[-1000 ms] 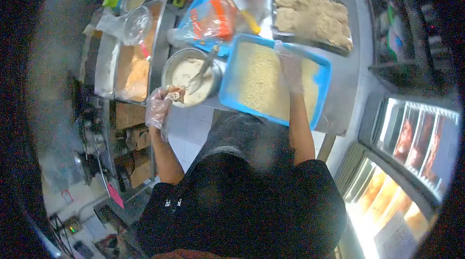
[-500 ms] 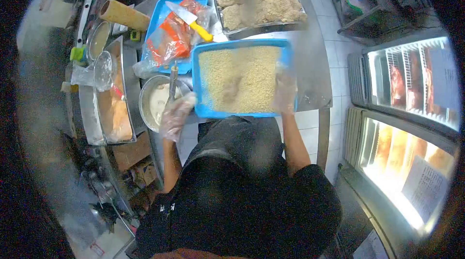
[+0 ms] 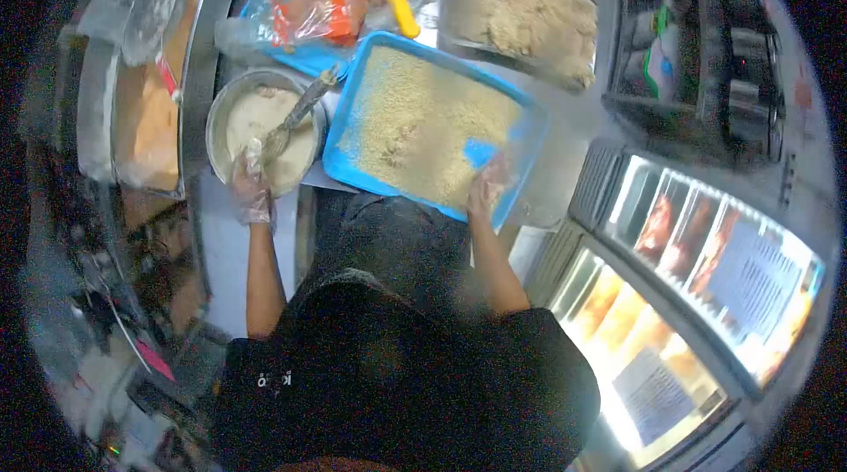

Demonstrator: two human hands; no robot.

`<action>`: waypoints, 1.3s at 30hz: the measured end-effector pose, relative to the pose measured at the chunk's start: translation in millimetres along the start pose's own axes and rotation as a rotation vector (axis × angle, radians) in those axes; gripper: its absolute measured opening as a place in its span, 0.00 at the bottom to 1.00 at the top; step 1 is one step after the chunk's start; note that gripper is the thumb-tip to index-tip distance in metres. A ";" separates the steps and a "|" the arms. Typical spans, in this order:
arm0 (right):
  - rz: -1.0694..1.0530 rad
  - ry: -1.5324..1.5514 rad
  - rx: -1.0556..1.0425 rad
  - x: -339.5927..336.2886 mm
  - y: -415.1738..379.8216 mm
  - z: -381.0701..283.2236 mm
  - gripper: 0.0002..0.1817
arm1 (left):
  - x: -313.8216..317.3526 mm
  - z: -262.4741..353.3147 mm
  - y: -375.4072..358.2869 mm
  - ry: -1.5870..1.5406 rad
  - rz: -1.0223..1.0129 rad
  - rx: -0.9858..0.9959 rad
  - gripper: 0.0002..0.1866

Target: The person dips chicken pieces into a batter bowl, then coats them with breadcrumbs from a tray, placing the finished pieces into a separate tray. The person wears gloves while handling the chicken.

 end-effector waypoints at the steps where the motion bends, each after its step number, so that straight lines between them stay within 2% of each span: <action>1: -0.008 -0.045 -0.019 9.7 1.0 2.4 0.40 | -5.0 14.1 -0.9 -0.022 0.017 -0.024 0.18; 3: -0.027 -0.111 -0.055 31.1 4.5 -1.0 0.42 | -7.8 31.3 -0.3 -0.062 0.037 -0.049 0.18; 6: -0.102 -0.160 -0.045 52.2 21.5 -15.5 0.47 | -5.4 22.2 -3.2 -0.020 0.012 -0.048 0.17; 9: -0.286 -0.213 0.176 40.7 45.3 -78.8 0.51 | -6.5 27.7 1.1 -0.023 0.018 0.003 0.17; 10: -0.326 -0.269 0.174 37.9 44.8 -89.0 0.53 | -8.2 27.8 1.2 0.004 0.021 0.021 0.17; 11: -0.348 -0.334 0.121 38.0 40.9 -90.3 0.54 | -8.6 28.3 1.1 0.028 0.022 0.039 0.18; 13: -0.256 -0.637 -0.321 44.3 18.4 -36.1 0.54 | -7.4 32.6 2.8 0.073 -0.012 0.009 0.18; 15: -0.375 -0.833 -0.185 45.2 16.0 -27.7 0.52 | -9.7 42.0 3.5 0.118 -0.084 -0.090 0.19; 18: -0.168 -0.665 -0.271 48.2 33.6 -8.2 0.48 | -11.1 43.0 3.5 0.101 -0.118 -0.088 0.18; 21: -0.076 -0.249 -0.100 49.6 38.0 -10.4 0.42 | -5.4 29.2 1.5 -0.036 -0.039 -0.057 0.18; 22: -0.083 -0.137 -0.078 52.5 37.7 -2.7 0.40 | -5.5 26.1 0.7 -0.038 -0.087 -0.078 0.17; 24: -0.098 0.086 -0.032 59.5 41.2 9.4 0.37 | -6.1 22.2 -3.5 0.102 -0.042 -0.012 0.17; 25: -0.150 0.102 -0.013 59.8 44.2 9.6 0.36 | -5.6 20.9 -5.0 0.171 -0.020 0.023 0.17; 27: -0.249 0.133 0.016 57.1 56.8 0.9 0.34 | -3.1 16.7 -4.4 0.087 -0.039 -0.027 0.17; 30: -0.236 -0.410 -0.176 51.1 81.8 -39.9 0.35 | -5.5 22.8 -1.4 0.040 -0.064 -0.018 0.17; 33: -0.137 -0.238 -0.229 45.1 103.8 -77.7 0.38 | -5.5 22.0 -1.3 0.049 -0.072 -0.035 0.17; 36: -0.063 -0.241 -0.349 59.5 87.6 -56.7 0.37 | 7.2 -6.3 -4.6 0.030 -0.046 -0.017 0.18; 39: -0.025 -0.611 -0.581 85.8 56.3 -43.9 0.35 | 3.6 0.1 -7.2 -0.029 -0.007 0.039 0.18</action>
Point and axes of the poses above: each hand's wrist, its own y-axis towards the middle knuckle, its own x-axis out of the palm, z = x × y, the point moved 5 cm from there along y, towards the middle knuckle, and after that the axes turned 6 degrees about -z, right-handed, at the moved point
